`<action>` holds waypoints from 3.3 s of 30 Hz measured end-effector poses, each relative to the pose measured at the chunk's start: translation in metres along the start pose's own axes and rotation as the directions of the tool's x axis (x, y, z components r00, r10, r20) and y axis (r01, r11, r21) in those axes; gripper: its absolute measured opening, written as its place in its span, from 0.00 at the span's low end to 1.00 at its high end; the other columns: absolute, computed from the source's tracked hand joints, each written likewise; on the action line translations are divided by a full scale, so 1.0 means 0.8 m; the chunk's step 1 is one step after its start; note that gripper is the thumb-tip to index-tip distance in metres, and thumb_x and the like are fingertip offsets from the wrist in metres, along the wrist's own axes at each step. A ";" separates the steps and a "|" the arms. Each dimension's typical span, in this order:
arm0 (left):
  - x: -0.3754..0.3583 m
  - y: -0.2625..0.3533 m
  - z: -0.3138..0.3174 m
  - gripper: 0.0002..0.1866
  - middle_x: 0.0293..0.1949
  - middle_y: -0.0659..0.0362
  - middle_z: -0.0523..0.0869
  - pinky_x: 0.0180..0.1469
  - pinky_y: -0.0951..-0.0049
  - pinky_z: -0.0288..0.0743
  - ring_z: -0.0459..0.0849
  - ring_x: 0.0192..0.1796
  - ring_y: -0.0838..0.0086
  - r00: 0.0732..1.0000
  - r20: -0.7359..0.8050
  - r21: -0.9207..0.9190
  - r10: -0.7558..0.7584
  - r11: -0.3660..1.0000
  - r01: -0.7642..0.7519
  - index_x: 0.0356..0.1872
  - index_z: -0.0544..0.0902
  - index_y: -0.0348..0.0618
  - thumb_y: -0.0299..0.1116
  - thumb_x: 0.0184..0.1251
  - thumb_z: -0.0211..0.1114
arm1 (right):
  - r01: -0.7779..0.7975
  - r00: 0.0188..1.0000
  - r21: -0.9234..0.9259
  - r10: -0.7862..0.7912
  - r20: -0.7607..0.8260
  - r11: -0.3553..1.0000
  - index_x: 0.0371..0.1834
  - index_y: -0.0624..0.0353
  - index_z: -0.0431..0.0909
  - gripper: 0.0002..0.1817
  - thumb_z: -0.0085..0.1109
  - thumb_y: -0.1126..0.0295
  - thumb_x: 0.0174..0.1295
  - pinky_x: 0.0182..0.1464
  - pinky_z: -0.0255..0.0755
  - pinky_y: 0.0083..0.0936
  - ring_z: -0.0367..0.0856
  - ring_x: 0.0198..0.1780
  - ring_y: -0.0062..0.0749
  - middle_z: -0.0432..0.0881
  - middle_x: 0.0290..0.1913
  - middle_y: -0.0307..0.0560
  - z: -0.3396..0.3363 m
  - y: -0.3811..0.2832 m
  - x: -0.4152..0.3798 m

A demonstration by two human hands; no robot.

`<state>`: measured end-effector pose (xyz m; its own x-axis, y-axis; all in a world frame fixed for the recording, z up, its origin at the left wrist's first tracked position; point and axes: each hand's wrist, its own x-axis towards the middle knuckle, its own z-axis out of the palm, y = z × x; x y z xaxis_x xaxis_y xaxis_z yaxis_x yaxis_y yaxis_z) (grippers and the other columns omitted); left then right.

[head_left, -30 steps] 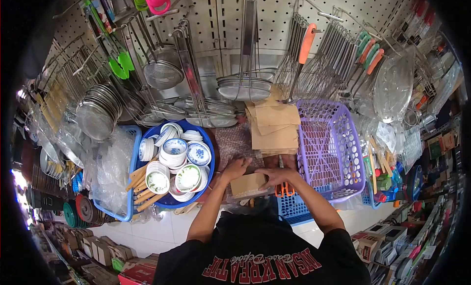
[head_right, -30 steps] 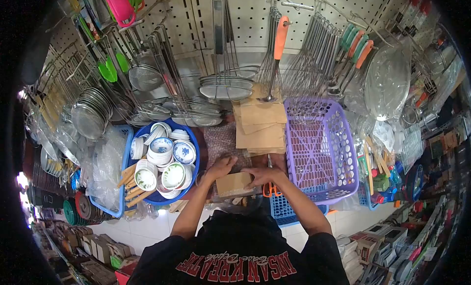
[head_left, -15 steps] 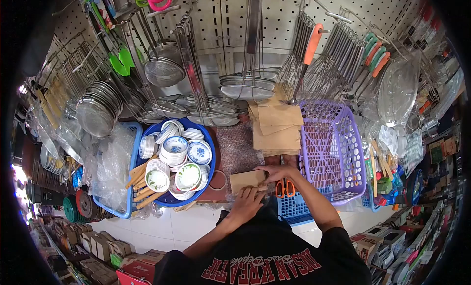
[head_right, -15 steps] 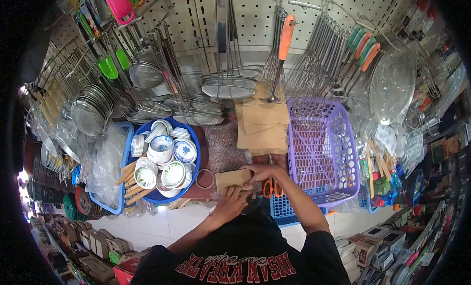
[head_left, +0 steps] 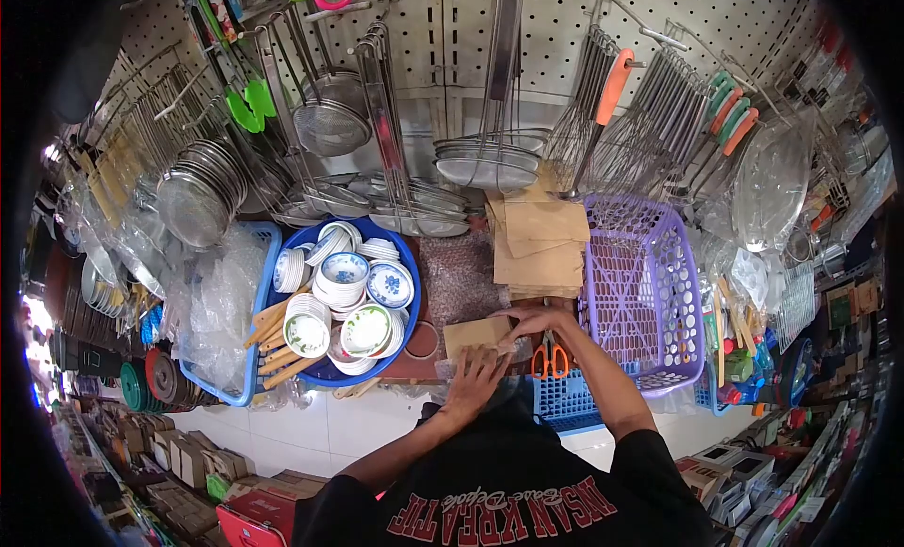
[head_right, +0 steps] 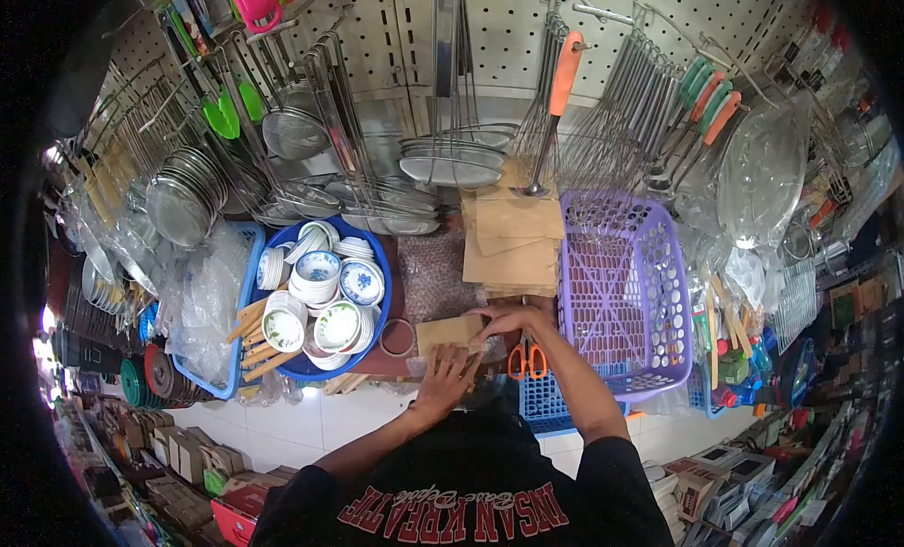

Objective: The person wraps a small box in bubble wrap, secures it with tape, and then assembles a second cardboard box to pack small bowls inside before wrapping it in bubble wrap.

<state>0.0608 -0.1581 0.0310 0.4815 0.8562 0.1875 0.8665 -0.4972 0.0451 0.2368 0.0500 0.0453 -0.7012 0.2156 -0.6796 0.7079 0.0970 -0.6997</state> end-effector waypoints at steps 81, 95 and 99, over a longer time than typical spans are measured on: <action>0.026 -0.029 0.003 0.42 0.63 0.49 0.73 0.60 0.48 0.63 0.72 0.61 0.56 0.993 0.111 -0.160 0.041 0.987 -0.023 0.68 0.73 0.44 0.55 0.55 0.72 | 0.085 0.706 -0.539 -0.432 -0.561 0.838 0.82 0.47 0.53 0.54 0.67 0.38 0.56 0.69 0.66 0.52 0.71 0.68 0.63 0.72 0.67 0.61 0.144 -0.040 -0.069; 0.032 -0.028 -0.009 0.46 0.67 0.49 0.72 0.67 0.45 0.60 0.69 0.67 0.55 0.950 0.311 -0.140 0.026 0.990 0.018 0.75 0.66 0.43 0.59 0.59 0.67 | 0.098 0.363 -0.410 -0.416 -0.834 0.907 0.74 0.54 0.68 0.31 0.59 0.56 0.69 0.68 0.67 0.51 0.73 0.66 0.61 0.72 0.67 0.63 0.146 -0.042 -0.048; 0.028 -0.028 -0.002 0.43 0.73 0.46 0.68 0.72 0.44 0.56 0.63 0.75 0.52 0.965 0.261 -0.091 -0.023 0.995 0.048 0.75 0.66 0.42 0.53 0.61 0.63 | 0.145 0.412 -0.491 -0.504 -0.759 0.859 0.74 0.56 0.66 0.32 0.59 0.56 0.69 0.71 0.63 0.49 0.70 0.68 0.57 0.70 0.69 0.61 0.185 -0.058 -0.022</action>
<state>0.0519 -0.1285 0.0359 0.4793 0.8743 -0.0764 0.8731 -0.4660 0.1434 0.2041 -0.1018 0.0572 -0.5813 0.7775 0.2399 0.5481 0.5920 -0.5909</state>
